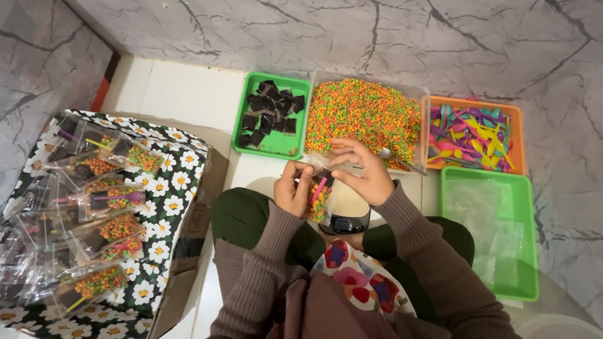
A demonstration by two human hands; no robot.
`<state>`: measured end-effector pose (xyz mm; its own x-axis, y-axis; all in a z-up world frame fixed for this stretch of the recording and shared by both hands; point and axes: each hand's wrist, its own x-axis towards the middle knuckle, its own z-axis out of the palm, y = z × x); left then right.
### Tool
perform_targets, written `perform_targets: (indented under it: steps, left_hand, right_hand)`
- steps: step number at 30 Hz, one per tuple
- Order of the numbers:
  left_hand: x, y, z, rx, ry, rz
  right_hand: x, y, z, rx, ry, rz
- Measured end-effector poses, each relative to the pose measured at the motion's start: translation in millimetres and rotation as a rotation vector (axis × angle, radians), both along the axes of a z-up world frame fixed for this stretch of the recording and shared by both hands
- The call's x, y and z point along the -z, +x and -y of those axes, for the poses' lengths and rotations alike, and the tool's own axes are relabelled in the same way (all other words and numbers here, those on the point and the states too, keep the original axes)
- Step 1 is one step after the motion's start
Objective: Packaging small colorful candies into plastic bags using a spoon and a digital scale.
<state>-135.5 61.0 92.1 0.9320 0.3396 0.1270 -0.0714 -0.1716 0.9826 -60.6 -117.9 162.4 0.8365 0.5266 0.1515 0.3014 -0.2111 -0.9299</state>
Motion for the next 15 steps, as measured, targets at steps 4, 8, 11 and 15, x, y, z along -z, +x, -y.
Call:
perform_targets:
  steps: [4,8,11,15]
  left_hand:
    - [-9,-2,1,-0.008,0.019,0.005]
    - [-9,-2,2,0.002,0.039,0.006]
    - [-11,-4,3,-0.003,0.028,0.000]
    - [-10,-6,6,-0.015,0.043,0.006]
  right_hand:
    - [-2,-1,3,0.010,-0.023,0.037]
    - [0,2,2,0.002,0.050,-0.023]
    - [2,3,2,-0.026,0.044,-0.023]
    - [-2,0,-1,-0.105,-0.024,-0.002]
